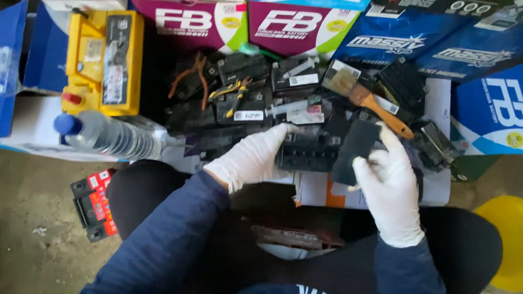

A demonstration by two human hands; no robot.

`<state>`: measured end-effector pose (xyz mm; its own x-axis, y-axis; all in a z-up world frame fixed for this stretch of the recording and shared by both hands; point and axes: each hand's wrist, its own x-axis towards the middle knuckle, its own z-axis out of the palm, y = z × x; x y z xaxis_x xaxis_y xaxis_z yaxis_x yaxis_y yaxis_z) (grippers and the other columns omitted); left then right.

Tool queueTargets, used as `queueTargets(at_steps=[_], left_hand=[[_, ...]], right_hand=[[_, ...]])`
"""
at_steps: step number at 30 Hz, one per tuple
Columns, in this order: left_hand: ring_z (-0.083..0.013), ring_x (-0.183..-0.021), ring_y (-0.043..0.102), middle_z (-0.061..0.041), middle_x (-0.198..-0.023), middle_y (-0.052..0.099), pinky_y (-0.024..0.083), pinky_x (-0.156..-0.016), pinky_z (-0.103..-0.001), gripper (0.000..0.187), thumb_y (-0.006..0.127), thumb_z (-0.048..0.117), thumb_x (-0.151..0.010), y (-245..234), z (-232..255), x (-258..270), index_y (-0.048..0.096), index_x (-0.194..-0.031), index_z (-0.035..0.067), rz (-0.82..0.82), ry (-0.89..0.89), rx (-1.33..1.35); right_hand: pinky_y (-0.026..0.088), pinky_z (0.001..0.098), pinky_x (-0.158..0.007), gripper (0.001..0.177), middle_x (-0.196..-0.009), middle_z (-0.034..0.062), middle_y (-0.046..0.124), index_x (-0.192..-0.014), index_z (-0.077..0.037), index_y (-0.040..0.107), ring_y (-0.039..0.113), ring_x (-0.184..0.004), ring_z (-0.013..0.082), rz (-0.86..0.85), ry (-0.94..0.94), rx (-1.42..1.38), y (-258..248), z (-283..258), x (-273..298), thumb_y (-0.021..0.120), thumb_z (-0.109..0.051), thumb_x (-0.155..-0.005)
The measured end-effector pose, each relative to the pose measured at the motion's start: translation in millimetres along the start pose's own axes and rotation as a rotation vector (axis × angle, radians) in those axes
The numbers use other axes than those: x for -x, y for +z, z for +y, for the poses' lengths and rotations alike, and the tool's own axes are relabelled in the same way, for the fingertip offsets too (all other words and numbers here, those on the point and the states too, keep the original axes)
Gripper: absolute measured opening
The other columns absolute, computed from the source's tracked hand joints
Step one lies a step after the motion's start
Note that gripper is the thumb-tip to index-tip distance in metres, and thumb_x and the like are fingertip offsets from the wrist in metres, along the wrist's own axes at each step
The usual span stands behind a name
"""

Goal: Repairing and maintaining small lead-acid batteries using a syringe, brush, and screwdriver

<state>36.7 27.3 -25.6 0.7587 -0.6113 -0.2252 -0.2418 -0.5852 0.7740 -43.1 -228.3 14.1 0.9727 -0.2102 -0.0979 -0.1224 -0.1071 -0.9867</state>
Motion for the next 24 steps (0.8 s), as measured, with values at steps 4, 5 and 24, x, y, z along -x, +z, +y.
queueTargets(at_steps=[4,5,24], left_hand=[[-0.0460,-0.119,0.064,-0.018,-0.131,0.066,0.053,-0.102,-0.058,0.088,0.088,0.024,-0.071,-2.5,4.0,0.4,0.043,-0.146,0.017,-0.028,-0.010,-0.038],[-0.0460,-0.119,0.064,-0.018,-0.131,0.066,0.053,-0.102,-0.058,0.088,0.088,0.024,-0.071,-4.3,7.9,0.7,0.043,-0.146,0.017,-0.032,-0.016,-0.039],[-0.0474,-0.118,0.064,-0.020,-0.130,0.067,0.053,-0.101,-0.057,0.087,0.089,0.024,-0.069,-5.7,11.5,8.4,0.045,-0.145,0.016,0.062,0.040,0.026]], right_hand=[[0.068,0.0423,-0.047,0.095,-0.096,0.0245,0.065,-0.165,-0.009,0.000,0.071,-0.064,0.0277,-0.149,-0.053,-0.017,1.0,-7.8,-7.8,0.056,0.013,-0.091],[0.068,0.0423,-0.047,0.095,-0.096,0.0245,0.065,-0.165,-0.009,0.000,0.071,-0.064,0.0277,-0.150,-0.048,-0.021,1.5,-8.3,-11.0,0.056,0.013,-0.091],[0.056,0.0228,-0.048,0.061,-0.095,0.0166,0.073,-0.146,-0.005,0.049,0.075,-0.073,0.0234,-0.135,0.016,0.011,9.5,17.9,-42.2,0.073,-0.004,-0.089]])
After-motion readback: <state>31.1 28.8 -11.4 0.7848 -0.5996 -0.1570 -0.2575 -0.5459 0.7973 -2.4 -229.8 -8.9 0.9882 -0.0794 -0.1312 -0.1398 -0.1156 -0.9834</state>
